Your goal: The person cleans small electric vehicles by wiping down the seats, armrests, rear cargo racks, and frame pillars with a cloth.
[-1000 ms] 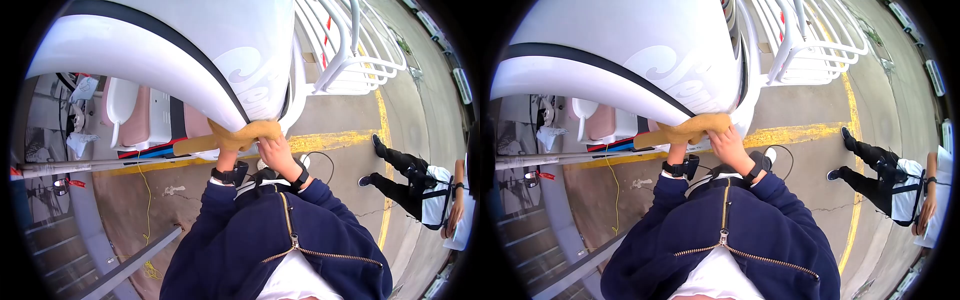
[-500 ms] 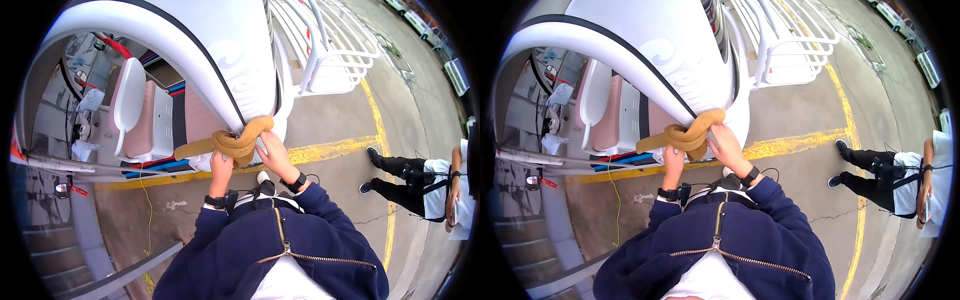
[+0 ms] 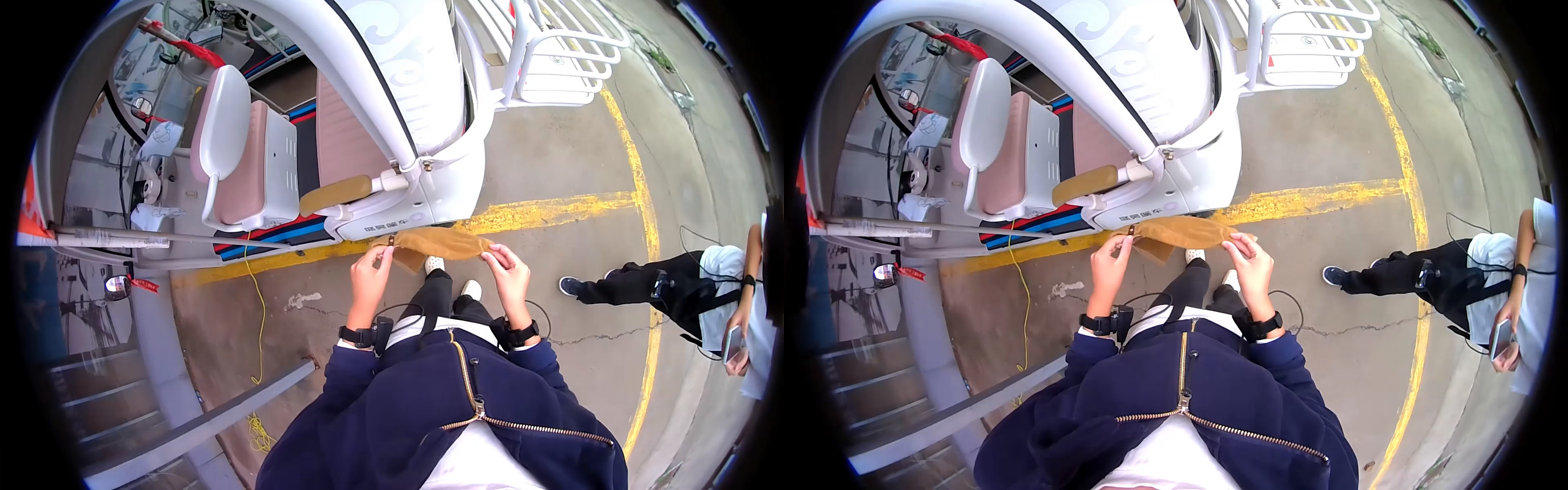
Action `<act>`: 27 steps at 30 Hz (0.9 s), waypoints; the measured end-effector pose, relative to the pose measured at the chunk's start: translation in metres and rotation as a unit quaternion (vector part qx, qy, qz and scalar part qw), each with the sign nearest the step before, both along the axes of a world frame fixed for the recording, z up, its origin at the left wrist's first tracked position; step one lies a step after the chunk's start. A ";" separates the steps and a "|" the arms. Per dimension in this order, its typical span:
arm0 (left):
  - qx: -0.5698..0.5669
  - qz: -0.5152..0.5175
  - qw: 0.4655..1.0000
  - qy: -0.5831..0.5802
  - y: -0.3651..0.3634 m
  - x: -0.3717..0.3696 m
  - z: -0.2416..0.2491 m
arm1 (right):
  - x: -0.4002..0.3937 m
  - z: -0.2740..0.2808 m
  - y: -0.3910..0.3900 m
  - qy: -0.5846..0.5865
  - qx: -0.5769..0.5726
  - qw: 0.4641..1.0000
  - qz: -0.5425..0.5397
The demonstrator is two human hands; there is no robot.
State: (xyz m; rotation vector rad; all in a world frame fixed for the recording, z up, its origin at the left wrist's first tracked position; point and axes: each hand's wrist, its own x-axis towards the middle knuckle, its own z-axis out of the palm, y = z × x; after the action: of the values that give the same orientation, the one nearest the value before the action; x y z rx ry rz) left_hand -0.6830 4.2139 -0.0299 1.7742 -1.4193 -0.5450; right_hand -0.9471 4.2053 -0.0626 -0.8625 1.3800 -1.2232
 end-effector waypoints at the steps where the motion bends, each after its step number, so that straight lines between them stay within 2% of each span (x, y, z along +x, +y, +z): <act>1: -0.001 0.003 1.000 0.008 0.000 0.005 0.000 | 0.000 0.001 0.000 0.004 0.000 1.000 0.001; 5: -0.018 0.010 0.999 0.044 -0.003 0.035 -0.020 | 0.004 -0.003 0.000 0.056 0.050 0.996 0.056; 6: -0.004 0.017 0.998 0.058 -0.006 0.046 -0.025 | 0.009 -0.003 -0.003 0.052 0.040 0.995 0.071; 7: 0.015 0.020 0.997 0.071 -0.011 0.050 -0.006 | 0.016 0.000 -0.004 0.048 0.032 0.995 0.087; 9: -0.029 0.023 0.998 0.049 -0.024 0.080 -0.017 | 0.033 0.004 -0.018 0.013 0.045 0.994 0.094; 11: -0.054 0.054 0.997 0.023 -0.036 0.098 0.018 | 0.058 0.024 -0.039 0.007 -0.002 0.994 0.105; 13: -0.126 0.063 0.990 0.031 -0.047 0.130 0.036 | 0.081 0.047 -0.066 -0.011 -0.073 0.992 0.106; 17: -0.208 0.051 0.974 0.079 -0.056 0.182 0.053 | 0.124 0.087 -0.117 0.055 -0.187 0.975 0.110; 19: -0.178 -0.005 0.980 0.092 -0.060 0.202 0.039 | 0.142 0.078 -0.129 0.085 -0.213 0.968 0.105; 20: -0.096 -0.023 0.989 0.113 -0.062 0.212 0.019 | 0.147 0.066 -0.132 0.168 -0.208 0.954 0.138; 21: 0.001 -0.035 0.997 0.072 -0.060 0.208 0.023 | 0.151 0.050 -0.135 0.252 -0.202 0.931 0.170; 22: 0.085 -0.062 0.994 -0.022 -0.061 0.214 0.003 | 0.154 0.021 -0.137 0.252 -0.200 0.927 0.192; 23: 0.144 -0.088 0.977 -0.127 -0.063 0.223 -0.029 | 0.160 0.010 -0.135 0.321 -0.180 0.907 0.203; 24: 0.153 -0.111 0.974 -0.121 -0.060 0.219 -0.035 | 0.161 -0.019 -0.138 0.352 -0.224 0.889 0.186; 25: 0.144 -0.139 0.971 -0.130 -0.059 0.222 -0.042 | 0.168 -0.018 -0.134 0.353 -0.216 0.896 0.162; 27: 0.166 -0.122 0.967 -0.149 -0.061 0.224 -0.044 | 0.174 -0.020 -0.134 0.379 -0.188 0.897 0.130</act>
State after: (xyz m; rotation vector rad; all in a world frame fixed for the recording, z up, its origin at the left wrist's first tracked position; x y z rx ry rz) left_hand -0.4589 4.1526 -0.0737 2.0207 -1.8586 -0.7006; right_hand -0.7730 4.0710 -0.0827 -1.8802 1.5601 -0.9858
